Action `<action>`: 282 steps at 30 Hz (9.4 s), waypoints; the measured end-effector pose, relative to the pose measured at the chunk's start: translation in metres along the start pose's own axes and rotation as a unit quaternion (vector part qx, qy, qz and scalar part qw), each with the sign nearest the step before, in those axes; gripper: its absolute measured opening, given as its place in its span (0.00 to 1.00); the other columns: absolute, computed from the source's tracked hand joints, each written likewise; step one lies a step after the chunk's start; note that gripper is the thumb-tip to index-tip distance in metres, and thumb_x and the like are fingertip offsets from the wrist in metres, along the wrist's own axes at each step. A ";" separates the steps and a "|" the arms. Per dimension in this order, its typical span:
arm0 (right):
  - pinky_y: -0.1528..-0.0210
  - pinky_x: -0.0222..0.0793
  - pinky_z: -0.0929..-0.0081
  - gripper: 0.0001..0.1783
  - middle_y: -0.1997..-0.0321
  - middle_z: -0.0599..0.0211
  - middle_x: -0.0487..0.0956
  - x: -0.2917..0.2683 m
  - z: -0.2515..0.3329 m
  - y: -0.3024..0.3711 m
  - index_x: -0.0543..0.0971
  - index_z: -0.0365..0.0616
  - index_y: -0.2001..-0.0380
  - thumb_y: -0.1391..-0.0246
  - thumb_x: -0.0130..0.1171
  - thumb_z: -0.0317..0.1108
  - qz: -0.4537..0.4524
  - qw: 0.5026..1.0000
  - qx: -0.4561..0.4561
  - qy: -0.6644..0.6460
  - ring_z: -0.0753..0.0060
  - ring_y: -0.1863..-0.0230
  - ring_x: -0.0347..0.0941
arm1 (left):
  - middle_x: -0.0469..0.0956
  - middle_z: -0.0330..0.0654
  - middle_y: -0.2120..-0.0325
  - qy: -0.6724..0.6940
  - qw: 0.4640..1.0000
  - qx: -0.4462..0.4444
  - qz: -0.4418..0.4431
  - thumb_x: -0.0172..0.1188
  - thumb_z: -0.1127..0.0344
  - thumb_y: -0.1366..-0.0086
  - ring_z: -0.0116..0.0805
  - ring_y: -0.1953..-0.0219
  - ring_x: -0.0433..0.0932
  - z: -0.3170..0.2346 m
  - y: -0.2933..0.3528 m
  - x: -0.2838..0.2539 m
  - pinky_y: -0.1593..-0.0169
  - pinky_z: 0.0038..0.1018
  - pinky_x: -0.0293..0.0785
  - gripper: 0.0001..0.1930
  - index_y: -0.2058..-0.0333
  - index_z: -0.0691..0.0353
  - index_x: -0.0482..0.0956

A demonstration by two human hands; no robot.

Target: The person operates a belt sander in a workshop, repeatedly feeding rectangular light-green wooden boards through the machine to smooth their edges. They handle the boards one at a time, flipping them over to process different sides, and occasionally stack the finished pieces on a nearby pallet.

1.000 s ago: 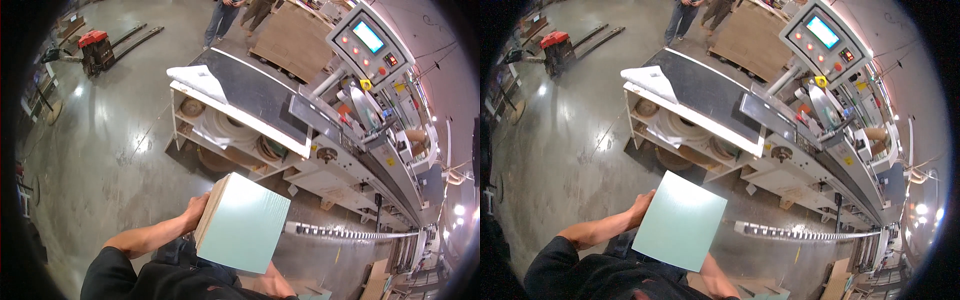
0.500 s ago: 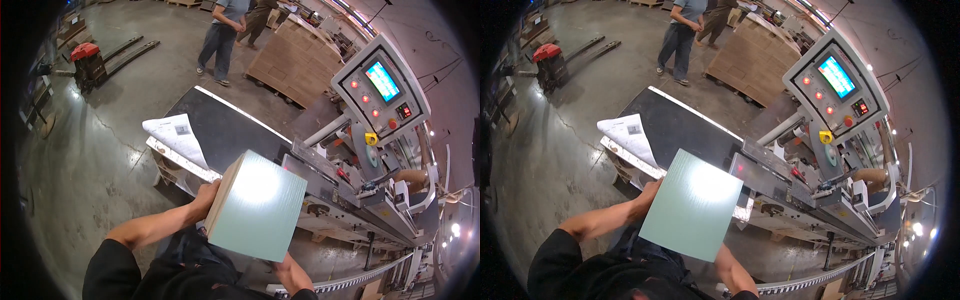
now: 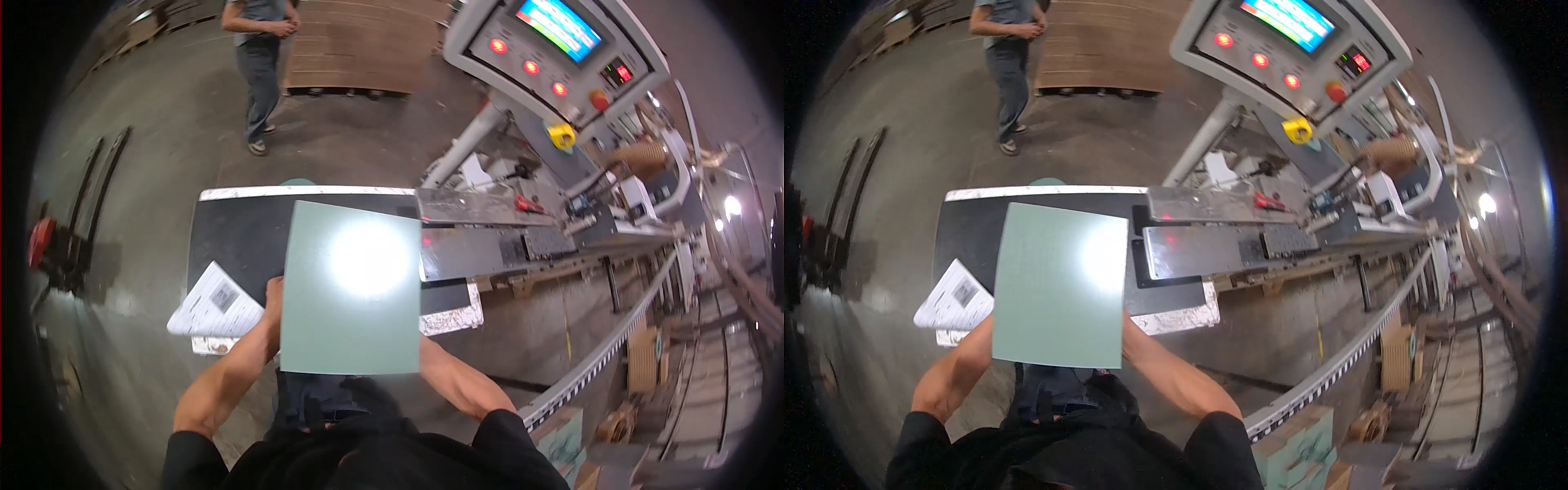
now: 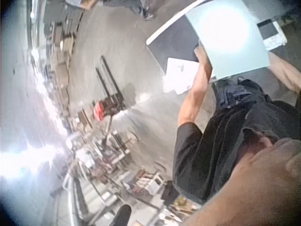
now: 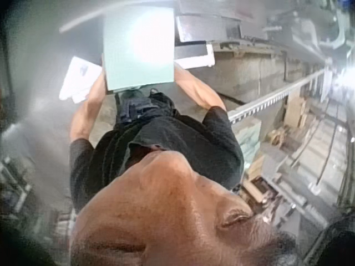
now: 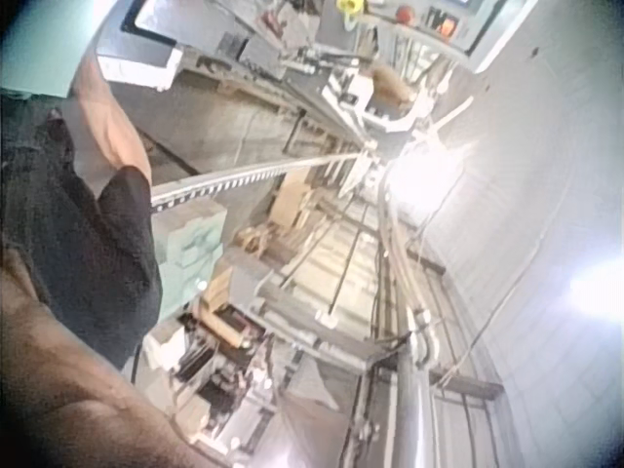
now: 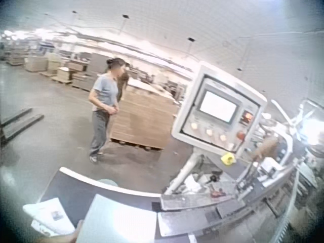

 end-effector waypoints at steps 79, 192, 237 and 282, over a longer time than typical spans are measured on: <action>0.66 0.80 0.74 0.28 0.56 0.53 0.79 -0.259 0.162 0.088 0.73 0.27 0.49 0.37 0.64 0.44 -0.341 0.882 -0.306 0.112 0.68 0.66 0.80 | 0.63 0.63 0.33 -0.532 0.695 0.475 0.097 0.76 0.64 0.47 0.62 0.28 0.57 0.049 0.039 0.347 0.29 0.50 0.57 0.38 0.36 0.59 0.73; 0.60 0.76 0.72 0.42 0.45 0.52 0.76 -0.267 0.178 0.125 0.63 0.32 0.31 0.47 0.69 0.28 -0.349 0.763 -0.409 0.359 0.65 0.56 0.75 | 0.54 0.55 0.27 -0.588 0.569 0.548 0.173 0.75 0.39 0.53 0.67 0.25 0.46 0.057 0.002 0.420 0.30 0.62 0.49 0.45 0.38 0.55 0.76; 0.52 0.77 0.57 0.67 0.43 0.37 0.70 -0.244 0.160 0.087 0.33 0.29 0.26 0.50 0.74 0.39 -0.440 0.662 -0.418 0.440 0.41 0.50 0.75 | 0.64 0.56 0.31 -0.545 0.632 0.539 0.117 0.68 0.66 0.38 0.52 0.27 0.58 0.078 0.014 0.356 0.28 0.53 0.46 0.30 0.37 0.64 0.74; 0.50 0.74 0.66 0.40 0.54 0.58 0.80 -0.572 0.336 0.187 0.72 0.30 0.37 0.51 0.77 0.33 -0.458 0.703 -0.447 0.312 0.65 0.56 0.75 | 0.81 0.56 0.61 -0.401 0.659 0.518 0.370 0.69 0.65 0.48 0.57 0.59 0.81 0.135 0.076 0.659 0.57 0.48 0.77 0.23 0.53 0.67 0.80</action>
Point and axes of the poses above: each hand's wrist, its own y-axis away from the middle knuckle, its own x-axis out of the palm, z = x × y, the point moved 6 cm from there along -y, towards the middle knuckle
